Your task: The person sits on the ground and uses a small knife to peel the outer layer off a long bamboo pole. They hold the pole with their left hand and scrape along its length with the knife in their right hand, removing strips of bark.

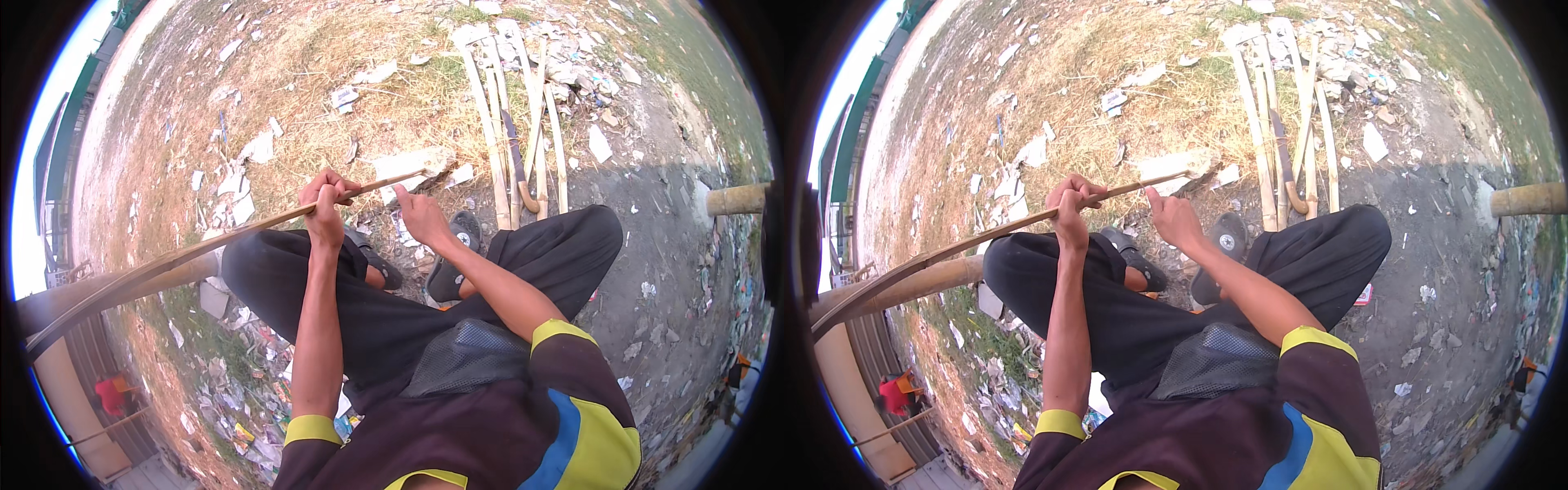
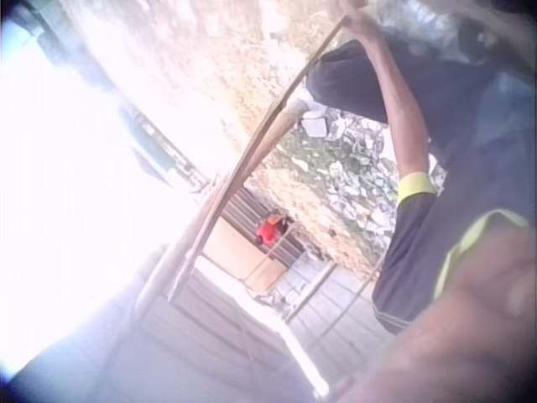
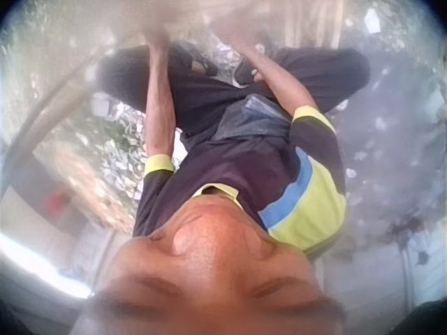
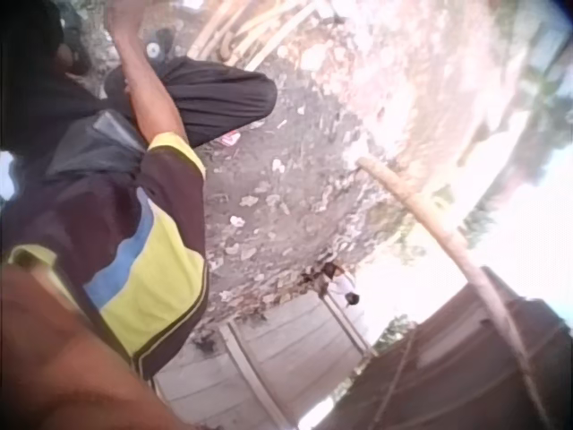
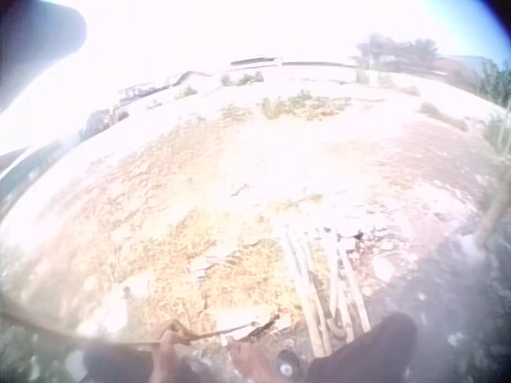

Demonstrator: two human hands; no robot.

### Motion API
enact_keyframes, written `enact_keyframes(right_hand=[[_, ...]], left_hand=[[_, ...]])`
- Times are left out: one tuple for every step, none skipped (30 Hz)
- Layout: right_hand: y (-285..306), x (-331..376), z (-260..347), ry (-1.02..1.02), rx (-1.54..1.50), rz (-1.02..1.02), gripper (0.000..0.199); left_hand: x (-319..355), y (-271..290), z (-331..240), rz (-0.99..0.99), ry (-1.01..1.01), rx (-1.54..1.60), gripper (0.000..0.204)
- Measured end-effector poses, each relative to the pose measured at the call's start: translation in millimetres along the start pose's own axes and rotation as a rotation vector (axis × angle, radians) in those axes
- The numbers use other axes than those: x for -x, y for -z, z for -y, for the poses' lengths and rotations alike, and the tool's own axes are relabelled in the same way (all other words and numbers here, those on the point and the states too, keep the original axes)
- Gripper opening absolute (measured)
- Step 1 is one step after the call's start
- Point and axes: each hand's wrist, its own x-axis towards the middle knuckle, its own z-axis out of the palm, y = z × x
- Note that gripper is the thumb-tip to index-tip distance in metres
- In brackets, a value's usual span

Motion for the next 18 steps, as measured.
enact_keyframes(right_hand=[[1.2, 9.1, 18.5, 0.037, -0.070, 0.051, 0.072], [4.2, 14.7, 33.4, 0.081, -0.078, 0.031, 0.071], [8.0, 19.9, 45.5, 0.123, -0.083, 0.010, 0.071], [8.6, 19.1, 46.5, 0.118, -0.074, 0.028, 0.070], [10.3, 18.7, 47.2, 0.113, -0.066, 0.043, 0.069], [8.1, 15.2, 39.7, 0.105, -0.033, 0.020, 0.069], [3.6, 11.6, 28.4, 0.096, 0.000, -0.002, 0.069], [1.9, 8.9, 20.8, 0.089, 0.032, -0.022, 0.070], [7.1, 7.8, 15.4, 0.085, 0.058, -0.016, 0.073], [4.6, -1.8, -4.2, -0.029, 0.069, 0.002, 0.075], [10.3, -3.4, -4.0, -0.026, 0.076, 0.020, 0.074], [14.7, -4.7, -3.0, -0.024, 0.084, 0.038, 0.073], [13.5, -3.0, 1.0, 0.025, 0.058, 0.023, 0.073], [13.7, 7.6, 16.5, 0.064, 0.035, 0.018, 0.072], [13.1, 16.0, 23.7, 0.104, 0.011, 0.019, 0.072], [13.1, 18.7, 20.2, 0.086, 0.026, 0.017, 0.073], [12.7, 17.8, 19.8, 0.077, 0.034, 0.008, 0.073], [12.3, 15.9, 18.7, 0.067, 0.041, 0.000, 0.073]], left_hand=[[2.4, 0.3, 0.8, -0.027, 0.011, 0.004, 0.022], [4.1, -0.7, 1.3, -0.050, 0.023, 0.011, 0.022], [4.8, -2.0, 1.0, -0.053, 0.001, 0.010, 0.021], [5.6, -1.2, 2.1, -0.051, -0.014, 0.009, 0.020], [5.6, -1.1, 2.8, -0.046, -0.032, 0.009, 0.019], [5.8, -1.3, 3.6, -0.040, -0.050, 0.008, 0.019], [5.5, -2.4, 4.7, -0.032, -0.057, 0.014, 0.018], [5.1, -2.7, 5.0, -0.027, -0.064, 0.017, 0.018], [7.0, -3.2, 3.6, -0.017, -0.070, 0.019, 0.017], [10.0, -3.9, 1.6, -0.009, -0.054, -0.021, 0.018], [7.7, -5.8, 0.6, -0.002, -0.050, -0.055, 0.019], [5.1, -7.9, -0.6, 0.006, -0.046, -0.088, 0.020], [1.7, -9.2, -2.6, 0.008, -0.055, -0.087, 0.020], [1.6, -10.5, -2.2, 0.009, -0.051, -0.084, 0.020], [4.0, -9.9, -2.6, 0.006, -0.043, -0.084, 0.021], [6.8, -9.4, -1.7, 0.002, -0.035, -0.085, 0.021], [7.2, -6.5, -2.9, 0.014, -0.040, -0.094, 0.021], [7.7, -6.6, -2.7, 0.021, -0.050, -0.099, 0.021]])
